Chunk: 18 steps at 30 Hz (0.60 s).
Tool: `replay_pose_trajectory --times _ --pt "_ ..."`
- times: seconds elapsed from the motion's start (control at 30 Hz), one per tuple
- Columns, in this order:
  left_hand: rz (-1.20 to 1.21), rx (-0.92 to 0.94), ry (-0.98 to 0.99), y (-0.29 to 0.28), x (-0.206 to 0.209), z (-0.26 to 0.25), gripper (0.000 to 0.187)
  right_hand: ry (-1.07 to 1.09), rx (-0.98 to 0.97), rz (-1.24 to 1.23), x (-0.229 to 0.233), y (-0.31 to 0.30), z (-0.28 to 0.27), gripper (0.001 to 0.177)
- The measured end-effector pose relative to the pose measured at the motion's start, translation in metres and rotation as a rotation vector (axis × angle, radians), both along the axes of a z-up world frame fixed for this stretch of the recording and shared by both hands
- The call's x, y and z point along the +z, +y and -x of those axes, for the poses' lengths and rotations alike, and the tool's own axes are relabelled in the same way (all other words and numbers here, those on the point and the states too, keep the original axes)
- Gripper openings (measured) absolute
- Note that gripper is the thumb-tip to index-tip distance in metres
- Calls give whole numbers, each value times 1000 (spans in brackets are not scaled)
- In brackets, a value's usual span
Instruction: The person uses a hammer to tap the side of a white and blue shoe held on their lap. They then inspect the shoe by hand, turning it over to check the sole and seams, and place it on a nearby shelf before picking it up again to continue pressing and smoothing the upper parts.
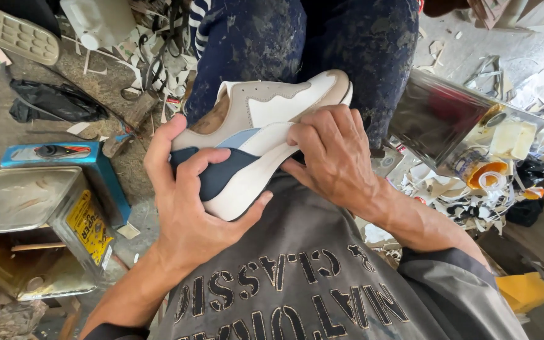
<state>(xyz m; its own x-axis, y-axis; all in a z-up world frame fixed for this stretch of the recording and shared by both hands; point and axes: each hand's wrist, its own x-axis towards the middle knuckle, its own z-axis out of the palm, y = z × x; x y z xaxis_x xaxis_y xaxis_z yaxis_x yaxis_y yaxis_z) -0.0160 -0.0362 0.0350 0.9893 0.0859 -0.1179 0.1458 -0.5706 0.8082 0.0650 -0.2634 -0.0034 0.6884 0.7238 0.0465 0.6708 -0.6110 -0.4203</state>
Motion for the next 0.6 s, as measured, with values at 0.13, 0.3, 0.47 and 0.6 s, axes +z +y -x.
replay_pose_trajectory --times 0.13,0.3,0.47,0.6 --pt "-4 25 -9 -2 -3 3 69 -7 55 -63 -5 0 -9 27" --pt "45 71 37 3 14 -10 72 -97 -29 -112 -2 -32 -15 53" --pt "33 43 30 1 12 -10 72 -63 -134 -53 -9 -52 -13 73" --pt "34 32 46 -2 14 -10 71 -91 -34 -130 -10 -39 -7 56"
